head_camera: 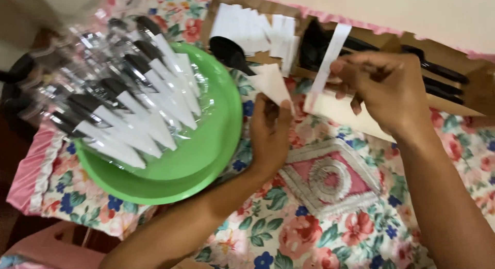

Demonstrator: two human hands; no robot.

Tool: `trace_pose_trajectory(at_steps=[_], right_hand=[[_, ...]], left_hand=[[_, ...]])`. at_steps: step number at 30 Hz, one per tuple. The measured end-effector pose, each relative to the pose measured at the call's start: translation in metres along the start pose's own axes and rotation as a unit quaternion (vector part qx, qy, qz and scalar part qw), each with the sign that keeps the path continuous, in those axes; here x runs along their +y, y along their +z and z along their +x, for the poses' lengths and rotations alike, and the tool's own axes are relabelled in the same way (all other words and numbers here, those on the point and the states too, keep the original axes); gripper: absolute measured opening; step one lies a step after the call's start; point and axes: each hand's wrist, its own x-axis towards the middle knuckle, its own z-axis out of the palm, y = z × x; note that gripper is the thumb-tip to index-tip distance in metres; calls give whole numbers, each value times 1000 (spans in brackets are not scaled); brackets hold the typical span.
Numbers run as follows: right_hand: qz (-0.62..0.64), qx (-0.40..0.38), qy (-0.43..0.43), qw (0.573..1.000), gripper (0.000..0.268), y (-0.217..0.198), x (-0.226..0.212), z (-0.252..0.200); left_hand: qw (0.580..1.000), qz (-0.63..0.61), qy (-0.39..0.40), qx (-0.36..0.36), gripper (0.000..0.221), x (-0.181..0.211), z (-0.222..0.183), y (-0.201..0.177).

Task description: Wrapping plastic spoons in napkins and securing them with paper bands

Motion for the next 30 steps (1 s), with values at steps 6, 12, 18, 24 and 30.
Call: trace_pose_trajectory(at_steps=[6, 12, 18, 24, 30], right_hand=[[46, 24, 28, 998, 11, -28, 18, -40], [102, 42, -20, 994, 7, -44, 53, -60], [55, 58, -101, 992, 11, -22, 107, -67], [-81, 45, -284, 954, 18, -10, 120, -71], [-105, 3, -324, 940, 21, -9, 111, -72]], left_hand=[[988, 94, 6, -124, 30, 25, -9, 2], [958, 129, 29, -254, 20, 14, -19, 3], [985, 59, 6, -162, 12, -28, -15, -13], [984, 70, 15, -163, 13, -13, -15, -7], [984, 56, 3, -169, 16, -24, -14, -12]])
